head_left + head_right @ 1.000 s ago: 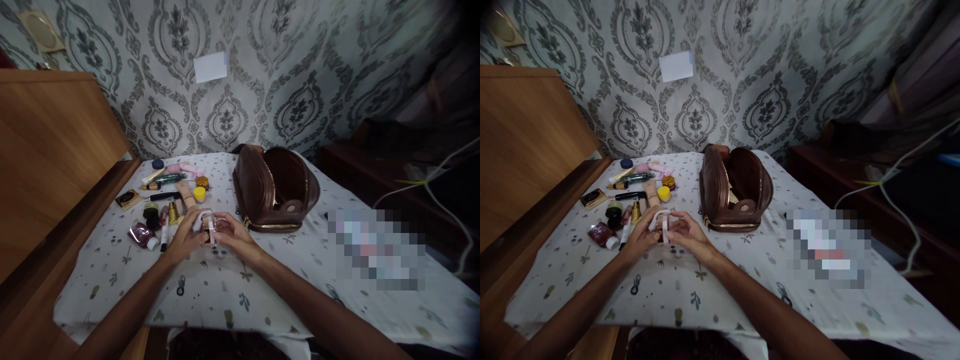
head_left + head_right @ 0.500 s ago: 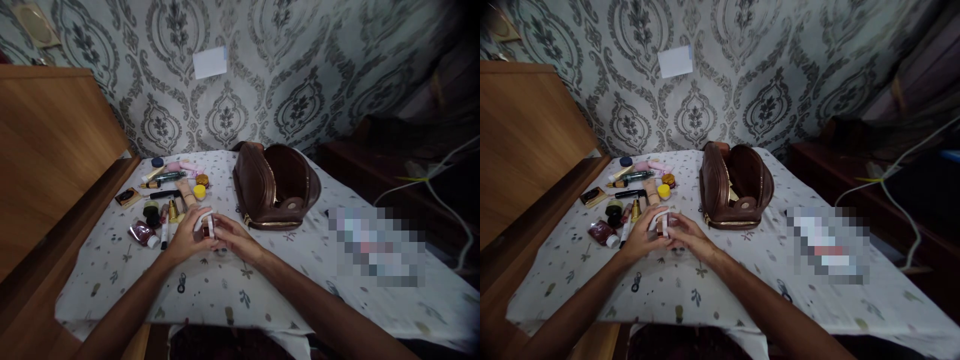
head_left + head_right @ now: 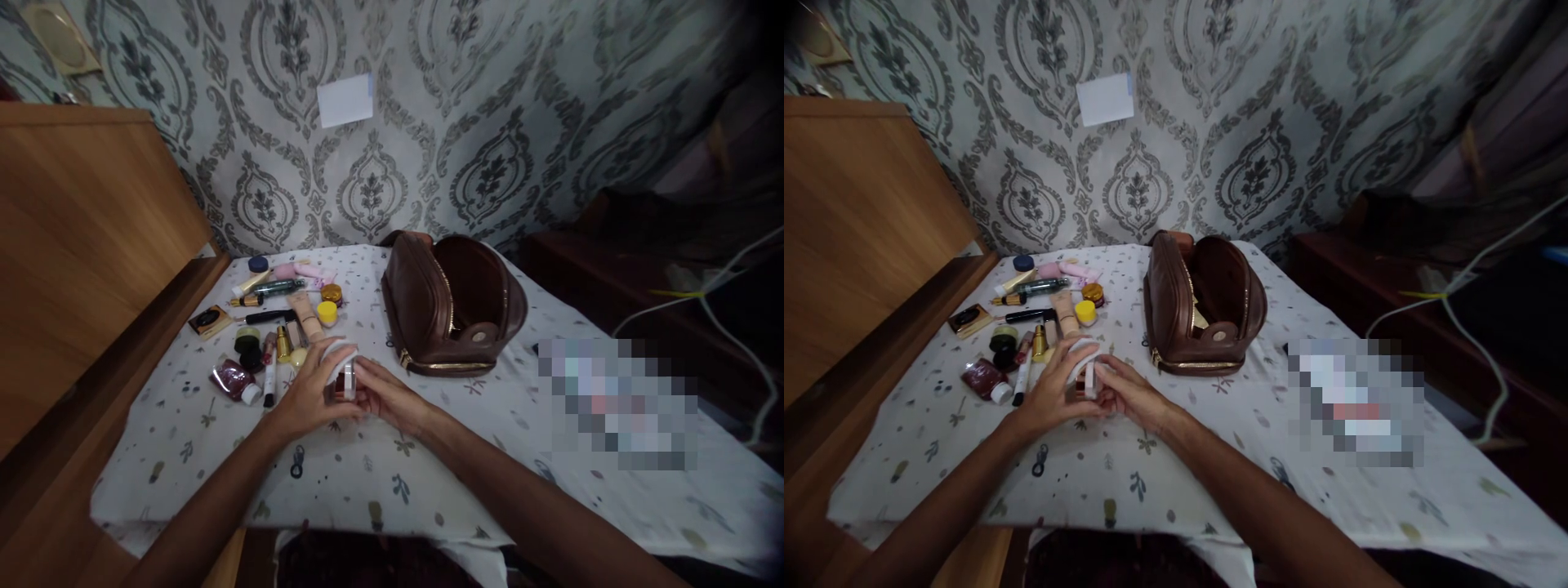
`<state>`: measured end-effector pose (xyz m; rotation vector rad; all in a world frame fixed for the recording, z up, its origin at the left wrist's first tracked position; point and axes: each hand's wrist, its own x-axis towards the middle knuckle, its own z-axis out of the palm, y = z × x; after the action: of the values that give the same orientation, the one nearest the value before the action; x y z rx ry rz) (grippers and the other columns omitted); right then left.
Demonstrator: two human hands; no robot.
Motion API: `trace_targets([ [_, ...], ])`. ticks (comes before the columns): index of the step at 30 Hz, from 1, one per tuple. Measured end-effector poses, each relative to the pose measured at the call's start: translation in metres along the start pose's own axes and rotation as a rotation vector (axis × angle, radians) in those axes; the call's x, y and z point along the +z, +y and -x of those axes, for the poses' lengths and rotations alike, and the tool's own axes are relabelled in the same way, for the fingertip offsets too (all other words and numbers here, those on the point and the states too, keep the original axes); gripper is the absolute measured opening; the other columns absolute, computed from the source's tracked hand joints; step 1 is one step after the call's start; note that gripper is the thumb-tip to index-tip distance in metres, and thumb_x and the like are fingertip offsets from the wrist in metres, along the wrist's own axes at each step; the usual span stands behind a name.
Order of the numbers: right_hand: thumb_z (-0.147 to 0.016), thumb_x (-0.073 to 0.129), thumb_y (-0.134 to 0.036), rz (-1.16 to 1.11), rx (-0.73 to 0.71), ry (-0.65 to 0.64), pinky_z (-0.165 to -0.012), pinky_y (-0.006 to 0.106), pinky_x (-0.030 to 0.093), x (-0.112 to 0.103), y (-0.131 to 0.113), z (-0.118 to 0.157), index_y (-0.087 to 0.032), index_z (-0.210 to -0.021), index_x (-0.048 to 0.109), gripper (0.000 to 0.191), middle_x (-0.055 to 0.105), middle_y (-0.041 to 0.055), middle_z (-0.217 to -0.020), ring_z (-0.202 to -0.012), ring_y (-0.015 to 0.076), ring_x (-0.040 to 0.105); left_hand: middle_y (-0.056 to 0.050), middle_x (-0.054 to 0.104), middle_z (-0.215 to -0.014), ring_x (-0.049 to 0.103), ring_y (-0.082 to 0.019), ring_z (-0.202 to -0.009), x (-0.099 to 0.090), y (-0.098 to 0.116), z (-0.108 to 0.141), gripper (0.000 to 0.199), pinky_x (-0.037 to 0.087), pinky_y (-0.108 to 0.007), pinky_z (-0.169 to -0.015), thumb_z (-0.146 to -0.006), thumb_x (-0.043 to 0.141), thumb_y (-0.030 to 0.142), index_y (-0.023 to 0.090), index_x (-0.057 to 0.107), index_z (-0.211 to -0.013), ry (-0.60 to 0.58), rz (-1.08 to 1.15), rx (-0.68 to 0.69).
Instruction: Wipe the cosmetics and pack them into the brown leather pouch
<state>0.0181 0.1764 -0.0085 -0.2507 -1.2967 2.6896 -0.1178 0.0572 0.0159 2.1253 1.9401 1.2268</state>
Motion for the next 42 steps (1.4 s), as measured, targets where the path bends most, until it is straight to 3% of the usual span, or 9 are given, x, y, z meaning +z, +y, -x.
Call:
trace_targets([
  [2,-0.079,0.068,-0.061,0.020,0.018,-0.004,-0.047,0.021,0.050,-0.001,0.000,-0.001,-0.020,-0.105,0.057,0.049,0.069,-0.0021,-0.069,-0.051,0.0118,0.064,-0.015,0.046,-0.137,0.044,-0.034,-0.131,0.001,-0.002,0.001,0.083,0.042,-0.051,-0.106,-0.072,0.080,0.047,0.025,0.041,-0.142,-0.016,-0.026,-0.023],
  [5,-0.079,0.061,-0.068,0.064,0.052,-0.031,-0.045,0.020,0.048,-0.001,-0.002,-0.001,-0.018,-0.102,0.059,0.055,0.070,0.0015,-0.067,-0.053,0.0150,0.066,-0.014,0.051,-0.132,0.048,-0.032,-0.127,0.000,-0.005,0.001,0.078,0.044,-0.048,-0.103,-0.074,0.078,0.047,0.024,0.043,-0.139,0.025,-0.006,-0.025],
  [11,-0.076,0.076,-0.047,0.043,-0.078,0.026,-0.056,0.018,0.050,0.004,-0.005,0.000,-0.016,-0.097,0.066,0.039,0.069,0.0017,-0.081,-0.067,0.0105,0.064,-0.013,0.062,-0.120,0.058,-0.030,-0.113,-0.003,-0.002,-0.002,0.074,0.048,-0.044,-0.095,-0.071,0.077,0.056,0.021,0.053,-0.132,0.085,0.120,-0.090],
  [15,-0.076,0.076,-0.049,0.060,-0.045,0.003,-0.050,0.019,0.048,0.004,-0.003,0.002,-0.021,-0.111,0.059,0.048,0.067,-0.0019,-0.072,-0.058,0.0119,0.066,-0.010,0.066,-0.112,0.062,-0.028,-0.106,-0.002,-0.002,-0.004,0.056,0.050,-0.042,-0.091,-0.077,0.072,0.054,0.022,0.064,-0.121,0.136,0.166,-0.096],
  [22,-0.078,0.071,-0.056,0.013,0.046,-0.029,-0.047,0.018,0.049,0.001,0.000,0.000,-0.021,-0.105,0.055,0.047,0.070,-0.0006,-0.071,-0.057,0.0137,0.069,-0.008,0.066,-0.113,0.064,-0.021,-0.106,0.001,0.004,-0.003,0.023,0.053,-0.035,-0.090,-0.093,0.059,0.032,0.025,0.067,-0.113,0.245,0.062,0.026],
  [26,-0.082,0.056,-0.069,-0.043,0.146,-0.063,-0.043,0.016,0.045,-0.006,0.002,-0.004,-0.016,-0.087,0.061,0.054,0.069,0.0024,-0.065,-0.052,0.0123,0.066,-0.011,0.057,-0.129,0.057,-0.024,-0.121,0.002,0.011,-0.001,0.036,0.049,-0.039,-0.100,-0.093,0.059,0.031,0.026,0.058,-0.129,0.190,-0.021,0.101],
  [31,-0.085,0.045,-0.074,-0.018,0.205,-0.122,-0.035,0.017,0.039,-0.010,0.004,-0.004,-0.014,-0.084,0.064,0.063,0.065,0.0016,-0.058,-0.044,0.0123,0.062,-0.015,0.047,-0.140,0.043,-0.032,-0.134,0.003,0.009,0.002,0.079,0.042,-0.046,-0.107,-0.079,0.073,0.049,0.024,0.039,-0.145,0.037,-0.056,-0.075],
  [38,-0.074,0.075,-0.055,-0.004,0.022,0.022,-0.045,0.014,0.047,0.000,0.000,-0.002,-0.011,-0.084,0.066,0.047,0.066,0.0003,-0.063,-0.050,0.0078,0.062,-0.012,0.061,-0.123,0.058,-0.030,-0.115,-0.004,0.003,-0.001,0.070,0.046,-0.042,-0.098,-0.077,0.072,0.056,0.021,0.052,-0.135,0.113,0.147,-0.136],
  [42,-0.068,0.083,-0.047,-0.040,-0.030,0.062,-0.041,0.014,0.046,-0.001,-0.003,-0.002,-0.015,-0.098,0.063,0.048,0.067,-0.0029,-0.066,-0.044,0.0059,0.058,-0.012,0.066,-0.120,0.062,-0.027,-0.109,-0.006,0.002,-0.002,0.058,0.048,-0.039,-0.095,-0.083,0.066,0.052,0.019,0.058,-0.130,0.108,0.214,-0.152],
])
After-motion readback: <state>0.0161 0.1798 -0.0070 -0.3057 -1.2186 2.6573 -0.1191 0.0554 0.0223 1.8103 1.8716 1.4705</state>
